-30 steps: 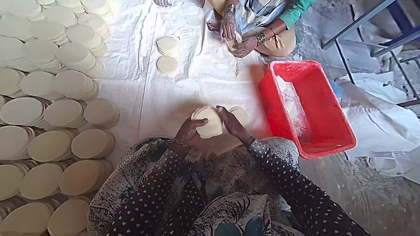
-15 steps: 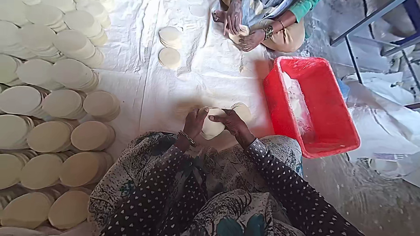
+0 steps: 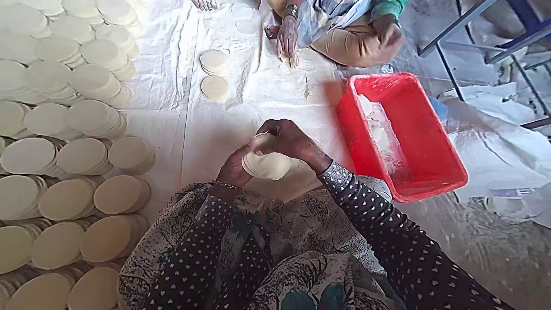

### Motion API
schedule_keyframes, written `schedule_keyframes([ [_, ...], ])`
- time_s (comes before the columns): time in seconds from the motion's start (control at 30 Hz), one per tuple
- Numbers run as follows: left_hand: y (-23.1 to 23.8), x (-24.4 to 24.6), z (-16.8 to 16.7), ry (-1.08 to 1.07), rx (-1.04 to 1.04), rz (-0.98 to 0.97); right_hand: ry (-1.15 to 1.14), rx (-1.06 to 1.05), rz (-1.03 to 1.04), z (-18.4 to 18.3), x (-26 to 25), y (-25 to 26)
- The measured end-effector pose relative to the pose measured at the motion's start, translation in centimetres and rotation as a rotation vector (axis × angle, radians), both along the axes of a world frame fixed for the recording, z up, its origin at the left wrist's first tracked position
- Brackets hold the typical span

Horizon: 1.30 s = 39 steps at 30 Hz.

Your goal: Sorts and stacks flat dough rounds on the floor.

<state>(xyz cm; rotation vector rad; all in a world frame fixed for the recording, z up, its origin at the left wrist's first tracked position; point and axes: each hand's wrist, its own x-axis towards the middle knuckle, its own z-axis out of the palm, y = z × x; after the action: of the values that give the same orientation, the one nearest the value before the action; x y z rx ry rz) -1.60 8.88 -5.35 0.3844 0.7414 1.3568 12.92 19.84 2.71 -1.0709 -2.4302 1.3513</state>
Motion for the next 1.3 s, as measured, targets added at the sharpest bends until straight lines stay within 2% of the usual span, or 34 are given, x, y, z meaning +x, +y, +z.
schedule_keyframes([
  [0.1, 0.3, 0.5, 0.0, 0.041, -0.182, 0.081, 0.179, -0.012, -0.303, -2.4, 1.8, -0.1],
  [0.2, 0.3, 0.5, 0.0, -0.027, -0.193, 0.107, 0.284, -0.263, -0.592, -3.7, 4.7, -1.7],
  [0.3, 0.2, 0.4, 0.1, -0.099, -0.151, 0.092, 0.326, -0.629, -0.685, -4.1, 6.0, -3.6],
  [0.37, 0.2, 0.5, 0.0, -0.115, -0.129, 0.08, 0.435, -0.772, -0.665, -5.2, 6.4, -3.9],
  [0.47, 0.1, 0.6, -0.2, -0.125, -0.139, 0.083, 0.484, -0.698, -0.665, -4.9, 6.5, -5.4],
  [0.63, 0.2, 0.7, 0.2, -0.12, -0.168, 0.121, 0.48, -0.58, -0.73, -3.6, 5.6, -4.8],
  [0.77, 0.2, 0.8, 0.6, -0.155, -0.155, 0.128, 0.525, -0.36, -0.63, -2.7, 5.4, -4.7],
  [0.93, -0.3, 0.7, 2.1, -0.273, -0.049, 0.1, 0.532, -0.235, -0.453, 1.6, 5.5, -5.3],
  [1.17, -0.1, 0.5, 2.6, -0.19, -0.073, 0.117, 0.56, -0.252, -0.63, 3.0, 7.2, -3.4],
  [1.3, 0.1, 1.1, 3.2, 0.022, -0.124, 0.126, 0.591, -0.12, -0.786, 2.3, 8.4, -2.5],
])
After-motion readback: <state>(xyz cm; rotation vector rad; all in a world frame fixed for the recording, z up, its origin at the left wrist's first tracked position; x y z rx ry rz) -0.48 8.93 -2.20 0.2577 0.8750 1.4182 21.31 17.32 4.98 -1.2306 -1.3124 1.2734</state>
